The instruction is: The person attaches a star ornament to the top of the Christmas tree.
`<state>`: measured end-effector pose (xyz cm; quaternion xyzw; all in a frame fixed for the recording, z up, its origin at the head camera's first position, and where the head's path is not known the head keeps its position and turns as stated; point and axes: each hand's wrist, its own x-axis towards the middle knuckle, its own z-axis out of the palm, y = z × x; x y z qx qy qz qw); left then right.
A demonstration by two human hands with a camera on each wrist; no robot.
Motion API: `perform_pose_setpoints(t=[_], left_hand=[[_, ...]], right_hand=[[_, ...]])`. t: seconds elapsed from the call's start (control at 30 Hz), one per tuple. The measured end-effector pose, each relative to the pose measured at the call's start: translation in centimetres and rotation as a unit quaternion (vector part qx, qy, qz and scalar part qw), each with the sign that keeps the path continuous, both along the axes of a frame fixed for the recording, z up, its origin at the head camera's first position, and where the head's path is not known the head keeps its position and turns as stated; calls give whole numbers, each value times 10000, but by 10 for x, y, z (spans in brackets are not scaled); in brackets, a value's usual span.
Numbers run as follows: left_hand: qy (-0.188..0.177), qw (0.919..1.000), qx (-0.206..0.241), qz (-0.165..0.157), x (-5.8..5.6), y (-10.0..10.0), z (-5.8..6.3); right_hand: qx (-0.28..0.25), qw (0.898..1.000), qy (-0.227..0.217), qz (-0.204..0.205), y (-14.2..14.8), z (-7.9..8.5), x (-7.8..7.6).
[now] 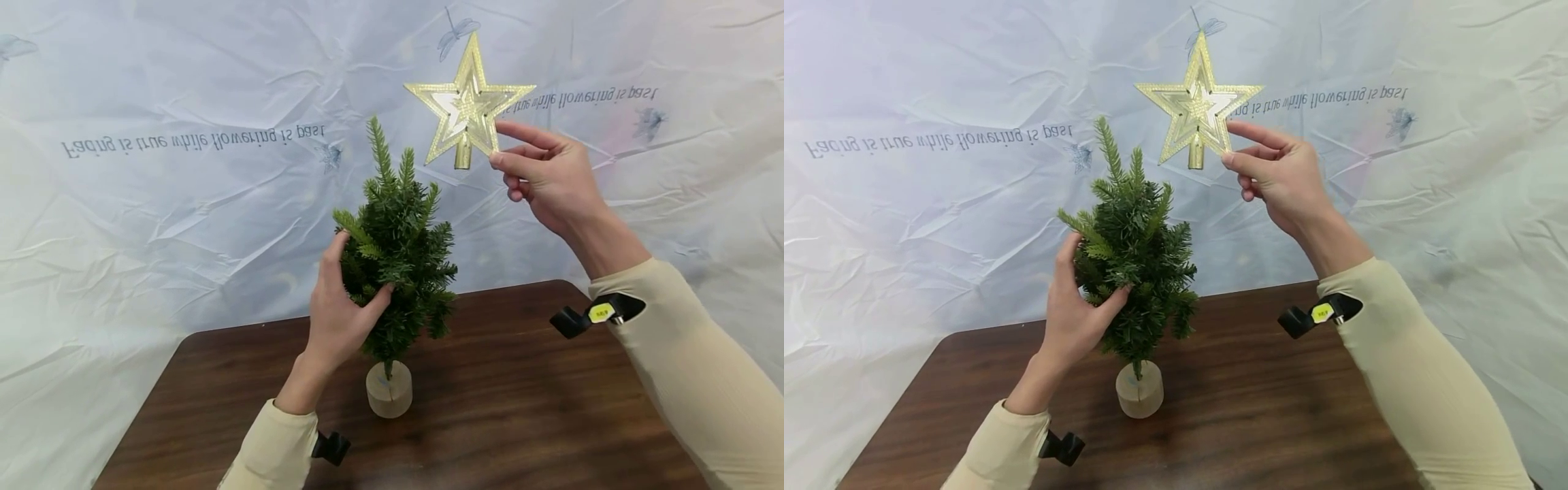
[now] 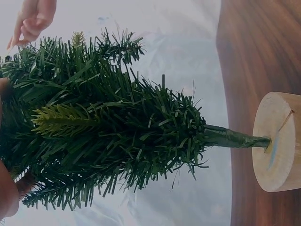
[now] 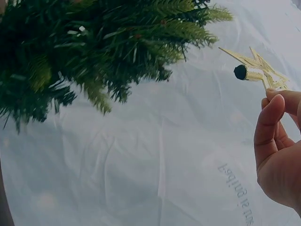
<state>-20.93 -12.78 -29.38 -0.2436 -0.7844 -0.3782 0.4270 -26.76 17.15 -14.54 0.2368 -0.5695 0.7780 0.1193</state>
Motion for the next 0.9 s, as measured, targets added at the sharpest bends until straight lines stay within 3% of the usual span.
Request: perform_pose_setpoints(t=[0.9], left_hand=[[47,10000,-22,-9,0,0,0]], right_hand=[[-157,9974,652,261,-58,51,-7]])
